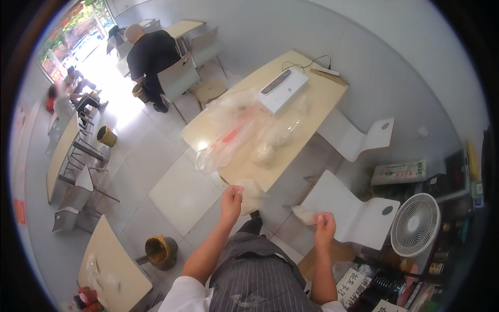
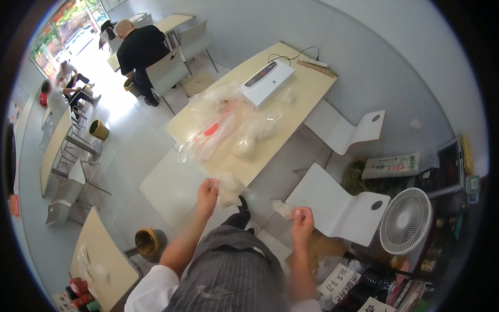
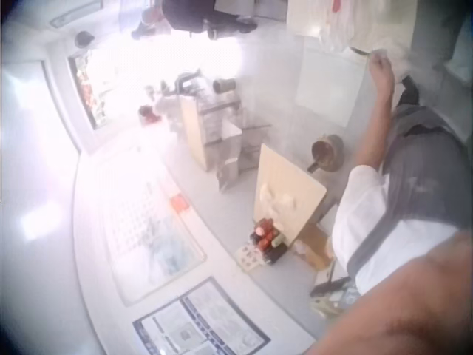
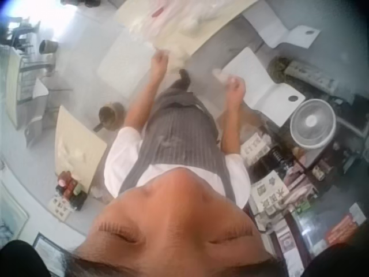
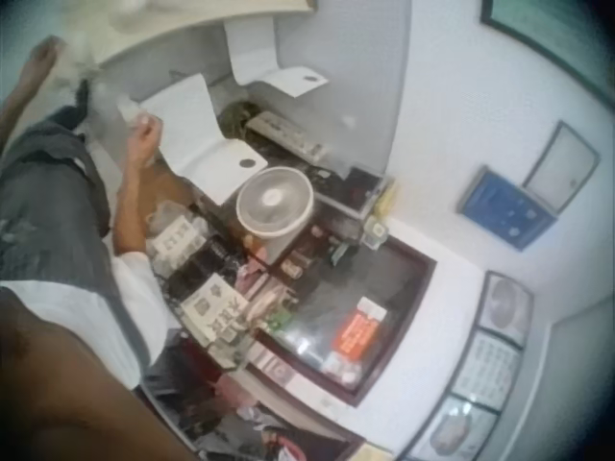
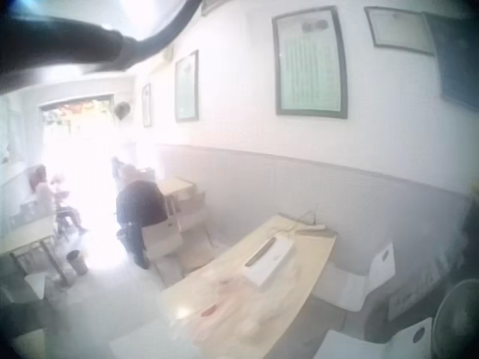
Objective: The person places portions of white food items into clear plastic bags on a table. They use a handheld vacuum sealer to remove air and seal the bags. The person repeats this process for multiple bags, handling the food and the sealer throughout the clip.
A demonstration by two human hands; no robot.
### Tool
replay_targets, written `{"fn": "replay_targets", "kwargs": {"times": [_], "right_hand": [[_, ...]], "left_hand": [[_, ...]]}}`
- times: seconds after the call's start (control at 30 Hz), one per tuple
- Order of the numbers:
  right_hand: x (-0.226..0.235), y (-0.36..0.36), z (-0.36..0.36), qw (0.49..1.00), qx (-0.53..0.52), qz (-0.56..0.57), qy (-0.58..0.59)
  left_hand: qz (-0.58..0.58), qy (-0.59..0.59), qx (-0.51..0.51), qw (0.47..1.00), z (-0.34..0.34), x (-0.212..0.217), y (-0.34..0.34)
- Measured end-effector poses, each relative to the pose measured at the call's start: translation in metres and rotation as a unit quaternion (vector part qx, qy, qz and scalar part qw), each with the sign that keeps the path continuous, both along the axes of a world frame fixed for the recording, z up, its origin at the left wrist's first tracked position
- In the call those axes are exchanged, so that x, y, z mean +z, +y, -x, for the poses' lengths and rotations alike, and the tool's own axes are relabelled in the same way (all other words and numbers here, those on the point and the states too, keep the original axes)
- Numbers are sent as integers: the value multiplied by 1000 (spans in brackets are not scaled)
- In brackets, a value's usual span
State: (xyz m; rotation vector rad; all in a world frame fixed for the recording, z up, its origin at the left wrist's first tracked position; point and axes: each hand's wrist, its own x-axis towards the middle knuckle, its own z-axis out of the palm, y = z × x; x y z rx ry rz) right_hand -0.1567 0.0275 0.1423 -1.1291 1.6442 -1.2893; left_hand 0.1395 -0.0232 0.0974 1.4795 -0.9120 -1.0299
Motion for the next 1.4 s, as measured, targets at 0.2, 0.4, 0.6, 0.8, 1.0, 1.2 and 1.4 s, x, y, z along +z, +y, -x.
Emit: {"fn": "replay_targets", "kwargs": {"times": [0.2,0.4,0.6,0.8,1.0,1.2,1.4], "right_hand": [[1,-85,31,996,-44,23,-77],[2,-172,56,992,-56,12,-115],[19,-309,33,997,19,8,-79],[21,-421,-21,976,217,5,-20],[6,-477,-64,903,426,1,-60],[20,-494,-115,781,613,-15,-115],[15,-492,-152,686,711,-43,-146]], "left_hand": [[-34,-119,10,992,17,-48,-76],[-59,-156,-33,986,15,-38,-111],[-149,-53,30,987,15,-44,-109],[-101,73,244,962,54,-88,-91],[-44,201,518,831,114,-84,-114],[-76,194,611,764,145,-75,-127],[-162,82,581,793,152,-70,-129]]}}
